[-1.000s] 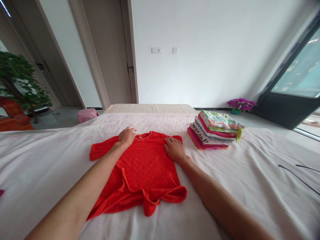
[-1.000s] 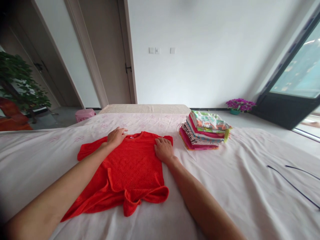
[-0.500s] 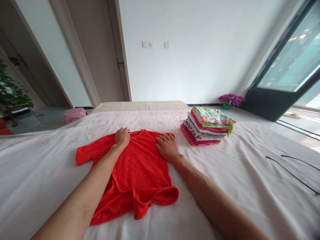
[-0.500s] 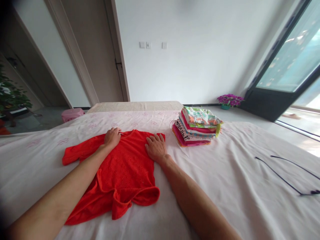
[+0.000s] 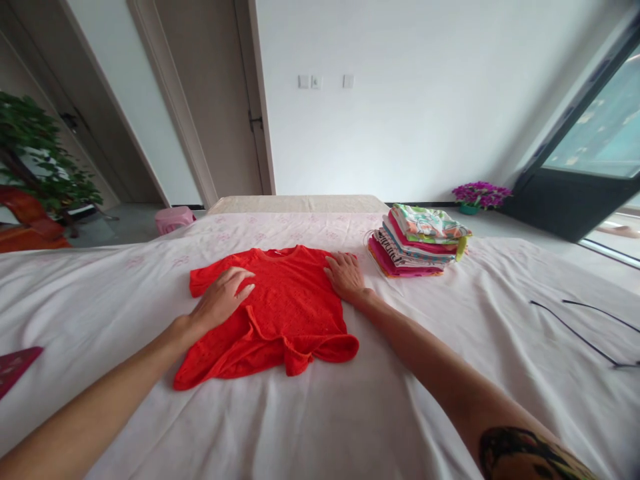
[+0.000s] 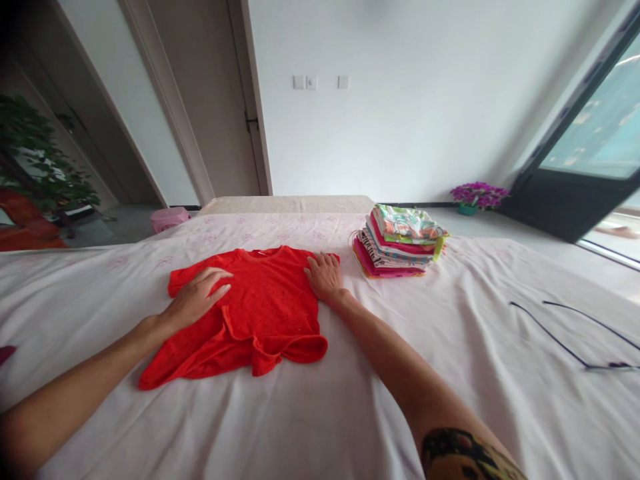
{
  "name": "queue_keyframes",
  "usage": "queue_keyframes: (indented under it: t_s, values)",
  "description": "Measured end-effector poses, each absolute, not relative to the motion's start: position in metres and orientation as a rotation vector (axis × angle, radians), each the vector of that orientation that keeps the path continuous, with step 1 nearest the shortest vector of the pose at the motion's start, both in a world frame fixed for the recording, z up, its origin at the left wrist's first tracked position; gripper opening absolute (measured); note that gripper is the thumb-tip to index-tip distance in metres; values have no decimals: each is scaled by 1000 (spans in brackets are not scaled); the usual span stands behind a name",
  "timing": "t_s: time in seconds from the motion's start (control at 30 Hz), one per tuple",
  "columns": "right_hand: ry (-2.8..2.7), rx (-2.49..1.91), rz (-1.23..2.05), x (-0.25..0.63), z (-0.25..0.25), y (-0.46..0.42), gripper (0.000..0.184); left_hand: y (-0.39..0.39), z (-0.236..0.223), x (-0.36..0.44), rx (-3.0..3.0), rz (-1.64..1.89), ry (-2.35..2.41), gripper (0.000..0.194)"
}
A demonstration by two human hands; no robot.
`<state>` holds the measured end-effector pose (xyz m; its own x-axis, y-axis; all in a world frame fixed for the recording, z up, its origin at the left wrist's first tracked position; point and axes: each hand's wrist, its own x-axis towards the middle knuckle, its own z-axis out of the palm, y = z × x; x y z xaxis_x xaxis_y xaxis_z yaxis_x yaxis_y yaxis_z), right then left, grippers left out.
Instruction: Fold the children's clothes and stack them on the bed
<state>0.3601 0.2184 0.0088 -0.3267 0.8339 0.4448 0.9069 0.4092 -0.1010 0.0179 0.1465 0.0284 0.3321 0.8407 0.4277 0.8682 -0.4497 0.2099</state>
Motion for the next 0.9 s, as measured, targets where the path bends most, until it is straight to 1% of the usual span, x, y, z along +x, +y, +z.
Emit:
queue_keyframes:
  t_s: [0.1, 0.17, 0.2, 0.33, 0.4, 0.5, 0.57, 0.67, 0.8, 0.9]
  values:
    - [-2254, -1310, -102, 370, 21, 192, 27, 83, 50, 14, -2615, -809, -1304, 16]
    - [-2289, -1123, -17, 378, 33, 165, 22, 43, 55, 20, -2736, -751, -1106, 8]
    - [-2320, -1013, 9, 382, 40, 150, 21, 27, 55, 25, -2774, -705, -1039, 8]
    - [-2554, -622, 3, 389, 61, 86, 16, -9, 40, 48, -2712, -533, -1067, 23]
    - [-2676, -609, -44, 385, 62, 60, 15, -13, 32, 58, -2652, -420, -1164, 22]
    - [-2792, -813, -161, 372, 56, 37, 15, -11, 31, 67, -2580, -245, -1306, 24]
    - [-2841, -928, -241, 364, 51, 34, 16, -8, 35, 69, -2557, -202, -1375, 25]
    - [-2872, -929, -280, 361, 53, 37, 17, -7, 43, 65, -2615, -274, -1439, 22]
    - [-2843, -820, -171, 371, 64, 42, 10, -12, 48, 54, -2748, -412, -1471, 23]
    - [-2885, -678, -87, 380, 67, 42, 9, -20, 48, 51, -2847, -409, -1485, 19]
